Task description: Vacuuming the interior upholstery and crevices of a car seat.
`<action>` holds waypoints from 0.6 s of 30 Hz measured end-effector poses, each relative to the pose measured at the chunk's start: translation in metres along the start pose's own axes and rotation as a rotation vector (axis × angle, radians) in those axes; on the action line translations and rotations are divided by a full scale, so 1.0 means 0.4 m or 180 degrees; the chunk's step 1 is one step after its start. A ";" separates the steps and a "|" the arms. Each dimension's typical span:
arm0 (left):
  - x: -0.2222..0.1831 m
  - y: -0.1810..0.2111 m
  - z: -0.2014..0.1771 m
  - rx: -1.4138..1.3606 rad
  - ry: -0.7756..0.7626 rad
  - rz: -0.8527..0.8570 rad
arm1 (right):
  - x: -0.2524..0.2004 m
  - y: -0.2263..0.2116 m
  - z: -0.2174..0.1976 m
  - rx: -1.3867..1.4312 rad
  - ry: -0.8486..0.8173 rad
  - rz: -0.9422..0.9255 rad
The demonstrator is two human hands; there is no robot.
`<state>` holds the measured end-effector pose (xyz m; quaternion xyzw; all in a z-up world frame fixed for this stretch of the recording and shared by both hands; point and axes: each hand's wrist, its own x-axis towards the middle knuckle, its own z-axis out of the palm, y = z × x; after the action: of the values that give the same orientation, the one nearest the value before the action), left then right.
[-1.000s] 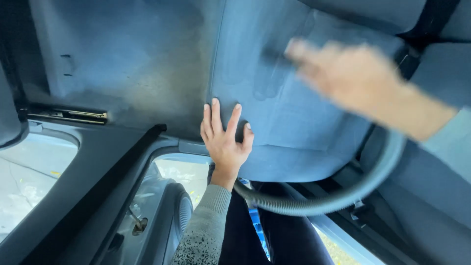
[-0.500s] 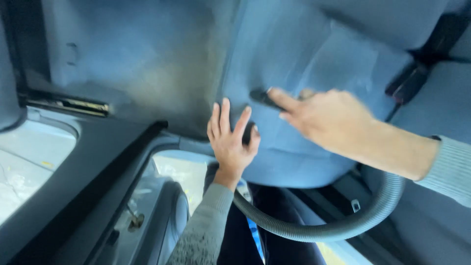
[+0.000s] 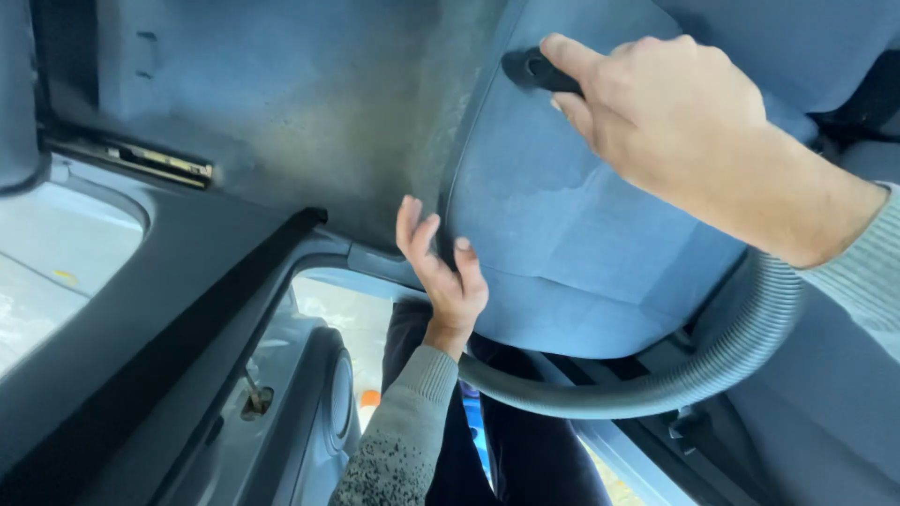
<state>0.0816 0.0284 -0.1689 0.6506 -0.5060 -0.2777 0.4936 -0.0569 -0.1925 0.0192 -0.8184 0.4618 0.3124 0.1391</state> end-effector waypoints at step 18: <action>0.006 0.055 -0.067 -0.1000 0.1137 -0.1646 | 0.010 -0.147 -0.048 -0.0224 -0.0657 0.0074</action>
<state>0.0968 0.0357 -0.1385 0.7116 -0.1812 -0.3498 0.5818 0.0015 -0.1734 0.0278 -0.7809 0.4432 0.4126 0.1535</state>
